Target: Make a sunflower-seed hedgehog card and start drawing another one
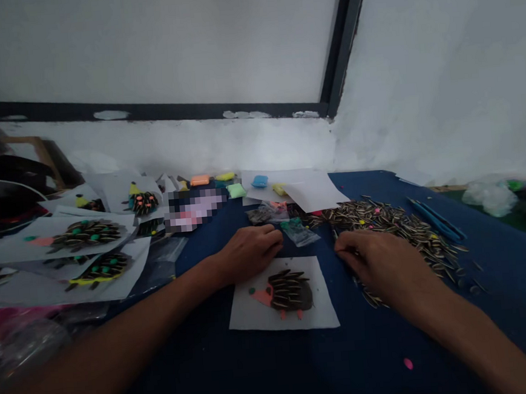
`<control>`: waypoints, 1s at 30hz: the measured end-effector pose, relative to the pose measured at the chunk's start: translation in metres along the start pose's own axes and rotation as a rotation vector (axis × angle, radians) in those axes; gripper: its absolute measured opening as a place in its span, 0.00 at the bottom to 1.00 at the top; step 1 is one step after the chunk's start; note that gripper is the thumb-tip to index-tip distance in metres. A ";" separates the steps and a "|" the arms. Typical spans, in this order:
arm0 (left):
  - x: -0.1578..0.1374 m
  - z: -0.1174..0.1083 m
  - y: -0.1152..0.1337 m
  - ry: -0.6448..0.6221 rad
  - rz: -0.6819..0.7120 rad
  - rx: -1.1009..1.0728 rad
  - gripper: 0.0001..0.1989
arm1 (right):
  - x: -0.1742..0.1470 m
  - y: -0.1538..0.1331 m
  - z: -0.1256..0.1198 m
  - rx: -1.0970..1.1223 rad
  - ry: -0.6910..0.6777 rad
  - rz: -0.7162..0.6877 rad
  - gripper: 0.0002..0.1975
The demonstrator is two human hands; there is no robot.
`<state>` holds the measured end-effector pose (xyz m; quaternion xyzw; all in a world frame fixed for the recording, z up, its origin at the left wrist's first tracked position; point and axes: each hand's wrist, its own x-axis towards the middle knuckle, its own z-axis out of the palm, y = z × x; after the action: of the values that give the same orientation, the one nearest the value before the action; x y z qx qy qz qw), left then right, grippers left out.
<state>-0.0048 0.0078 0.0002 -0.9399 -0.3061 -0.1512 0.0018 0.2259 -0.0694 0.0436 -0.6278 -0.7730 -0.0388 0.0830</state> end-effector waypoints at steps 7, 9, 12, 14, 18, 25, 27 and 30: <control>0.000 0.000 0.000 0.005 -0.001 -0.009 0.09 | 0.004 0.017 -0.005 -0.116 -0.241 0.147 0.12; 0.000 0.001 -0.001 0.015 0.000 -0.009 0.09 | 0.004 0.018 -0.004 -0.120 -0.249 0.144 0.12; 0.000 0.002 -0.002 0.028 0.006 -0.005 0.10 | 0.003 0.018 0.000 -0.129 -0.224 0.137 0.12; 0.000 0.003 -0.002 0.031 0.010 -0.005 0.10 | 0.004 0.018 0.002 -0.132 -0.209 0.137 0.12; -0.001 0.003 -0.002 0.041 0.012 -0.001 0.10 | 0.007 0.021 0.008 -0.173 -0.182 0.111 0.12; 0.000 0.002 -0.001 0.029 0.010 0.001 0.10 | 0.008 0.026 0.014 -0.213 -0.138 0.050 0.13; 0.000 0.001 -0.001 0.026 0.008 -0.002 0.10 | 0.007 0.025 0.014 -0.215 -0.154 0.069 0.14; 0.000 0.001 -0.001 0.021 0.004 0.001 0.10 | 0.006 0.025 0.012 -0.190 -0.171 0.085 0.13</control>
<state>-0.0051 0.0082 -0.0008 -0.9388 -0.3044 -0.1611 0.0060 0.2482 -0.0569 0.0319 -0.6661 -0.7427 -0.0547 -0.0415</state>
